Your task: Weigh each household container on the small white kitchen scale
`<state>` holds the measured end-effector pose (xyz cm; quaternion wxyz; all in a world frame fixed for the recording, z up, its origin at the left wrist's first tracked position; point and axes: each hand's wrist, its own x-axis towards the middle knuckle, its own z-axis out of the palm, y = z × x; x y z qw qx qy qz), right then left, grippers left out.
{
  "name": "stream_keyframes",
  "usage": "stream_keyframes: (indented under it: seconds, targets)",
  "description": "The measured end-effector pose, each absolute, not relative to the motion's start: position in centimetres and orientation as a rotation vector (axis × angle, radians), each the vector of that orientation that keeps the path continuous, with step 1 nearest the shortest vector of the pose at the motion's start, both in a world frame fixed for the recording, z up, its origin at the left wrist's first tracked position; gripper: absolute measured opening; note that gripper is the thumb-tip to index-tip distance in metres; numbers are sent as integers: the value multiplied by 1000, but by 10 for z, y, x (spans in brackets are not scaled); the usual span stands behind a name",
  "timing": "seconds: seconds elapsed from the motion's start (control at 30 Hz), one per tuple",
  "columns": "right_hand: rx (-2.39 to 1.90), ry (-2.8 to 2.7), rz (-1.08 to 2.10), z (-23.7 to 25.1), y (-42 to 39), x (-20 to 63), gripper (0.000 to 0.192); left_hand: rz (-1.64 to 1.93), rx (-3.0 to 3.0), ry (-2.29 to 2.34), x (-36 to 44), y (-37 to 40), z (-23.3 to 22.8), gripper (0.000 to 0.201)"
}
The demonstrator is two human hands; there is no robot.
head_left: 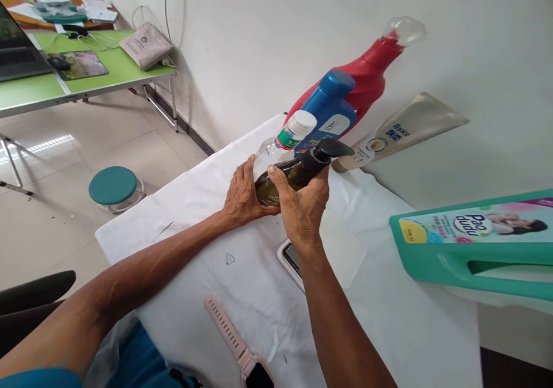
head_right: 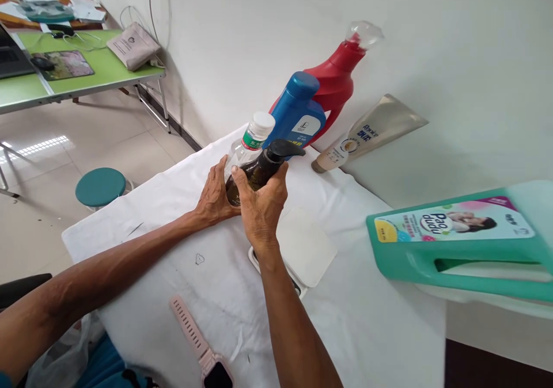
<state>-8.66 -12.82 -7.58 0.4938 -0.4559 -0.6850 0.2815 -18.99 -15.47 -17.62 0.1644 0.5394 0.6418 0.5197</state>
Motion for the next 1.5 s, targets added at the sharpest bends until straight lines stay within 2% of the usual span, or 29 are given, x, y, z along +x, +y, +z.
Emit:
stream_keyframes:
  seconds: [0.2,0.37,0.53,0.67,0.83,1.2,1.4,1.5]
  targets:
    - [-1067,-1592,720,-71,-126,-80,54,1486,1520,1799,-193,-153,-178,159]
    - [-1052,-1480,625,-36,-127,-52,54,1405,1568,1832,-197,-151,-181,151]
    - [-1034,-1470,442,-7,-140,-1,42,1380,1572,1836,-200,-148,-183,145]
    - [-1138,-1474,404,-17,-154,30,36,1381,1574,1825,-202,-149,-182,139]
    - [-1255,-1435,400,-37,-162,45,42,1361,1594,1831,-204,-150,-179,135]
    - [-1404,-1394,337,-47,-147,53,51,1385,1598,1836,-204,-148,-184,131]
    - [-1414,-1437,418,-44,-148,54,55,1409,1594,1803,-206,-149,-184,126]
    - [-1343,-1437,512,-44,-156,56,64,1413,1597,1805,-206,-149,-183,126]
